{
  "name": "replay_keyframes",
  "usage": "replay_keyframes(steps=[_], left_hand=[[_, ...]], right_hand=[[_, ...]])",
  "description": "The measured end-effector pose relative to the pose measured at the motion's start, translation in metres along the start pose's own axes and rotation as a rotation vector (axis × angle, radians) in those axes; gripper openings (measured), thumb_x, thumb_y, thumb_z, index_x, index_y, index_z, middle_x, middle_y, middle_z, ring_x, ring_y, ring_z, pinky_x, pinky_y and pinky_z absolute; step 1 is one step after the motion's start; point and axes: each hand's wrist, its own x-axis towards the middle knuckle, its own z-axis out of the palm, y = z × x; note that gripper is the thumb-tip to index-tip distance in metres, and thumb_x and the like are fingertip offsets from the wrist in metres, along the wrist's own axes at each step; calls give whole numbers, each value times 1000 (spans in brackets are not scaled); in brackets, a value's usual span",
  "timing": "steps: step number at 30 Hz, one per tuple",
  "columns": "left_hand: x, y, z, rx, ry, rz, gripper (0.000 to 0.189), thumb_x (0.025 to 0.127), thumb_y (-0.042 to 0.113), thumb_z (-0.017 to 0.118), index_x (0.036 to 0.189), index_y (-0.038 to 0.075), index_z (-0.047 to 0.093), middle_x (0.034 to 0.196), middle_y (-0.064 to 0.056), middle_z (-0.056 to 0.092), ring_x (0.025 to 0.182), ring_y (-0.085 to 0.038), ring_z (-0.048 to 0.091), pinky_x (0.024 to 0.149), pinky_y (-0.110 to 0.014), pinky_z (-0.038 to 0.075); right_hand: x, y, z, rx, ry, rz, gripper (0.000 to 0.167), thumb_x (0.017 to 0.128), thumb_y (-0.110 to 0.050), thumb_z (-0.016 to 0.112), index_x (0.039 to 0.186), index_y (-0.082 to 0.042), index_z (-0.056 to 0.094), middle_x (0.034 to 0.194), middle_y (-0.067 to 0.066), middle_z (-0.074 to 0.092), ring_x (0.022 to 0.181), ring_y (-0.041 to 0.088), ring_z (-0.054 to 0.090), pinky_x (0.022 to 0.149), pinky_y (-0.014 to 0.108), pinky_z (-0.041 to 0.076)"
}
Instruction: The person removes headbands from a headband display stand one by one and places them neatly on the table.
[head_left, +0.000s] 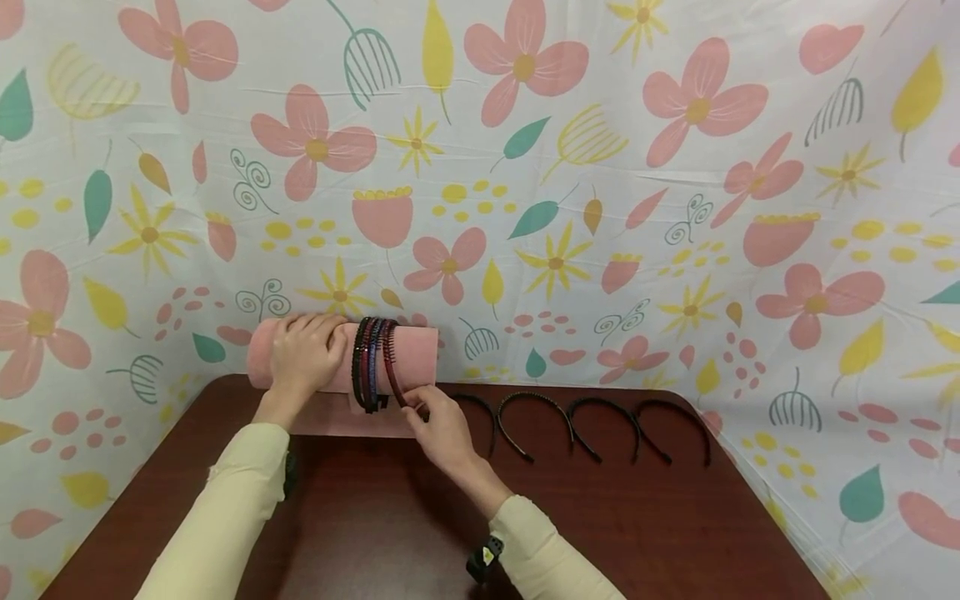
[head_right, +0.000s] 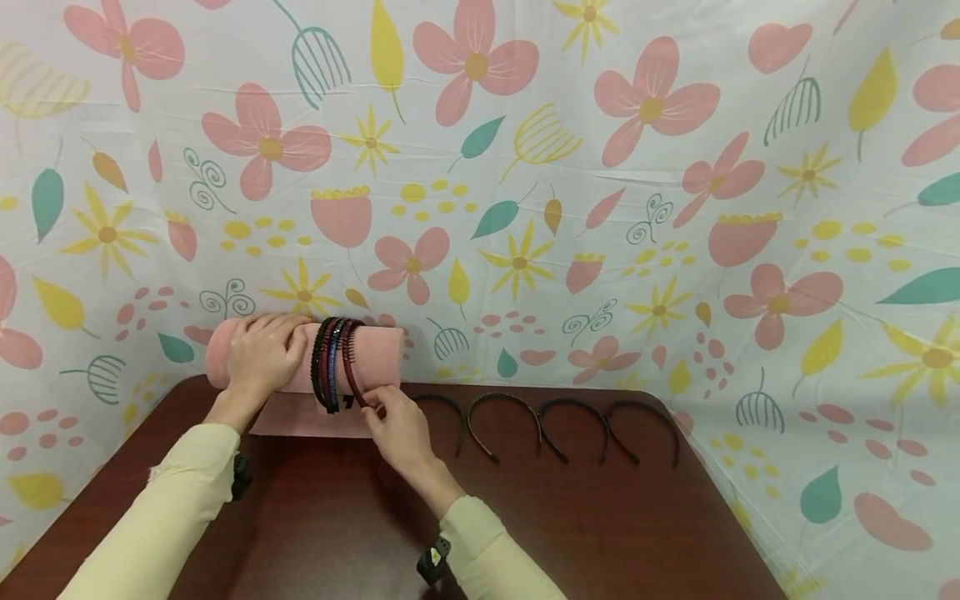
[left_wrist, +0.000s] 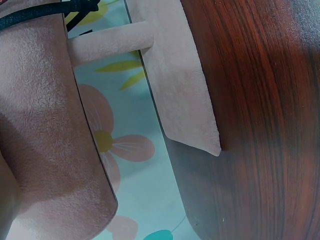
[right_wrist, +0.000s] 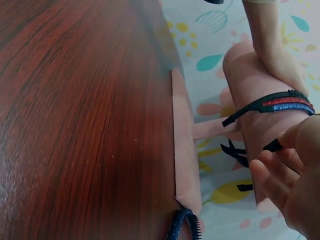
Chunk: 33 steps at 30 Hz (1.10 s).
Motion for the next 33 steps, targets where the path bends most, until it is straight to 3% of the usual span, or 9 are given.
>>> replay_keyframes(steps=[13, 33], left_hand=[[0, 0, 0, -7, 25, 13, 39, 97, 33, 44, 104, 12, 76, 108, -6, 76, 102, -30, 68, 98, -52, 45], [0, 2, -3, 2, -19, -15, 40, 97, 34, 43, 106, 12, 76, 111, -6, 75, 105, -30, 67, 101, -51, 43]], right_hand=[[-6, 10, -16, -34, 29, -17, 13, 92, -15, 70, 104, -14, 72, 102, -1, 71, 87, 12, 68, 71, 24, 54], [-17, 27, -47, -48, 38, -6, 13, 91, -15, 71, 103, -15, 72, 97, -3, 70, 84, 11, 70, 72, 23, 57]])
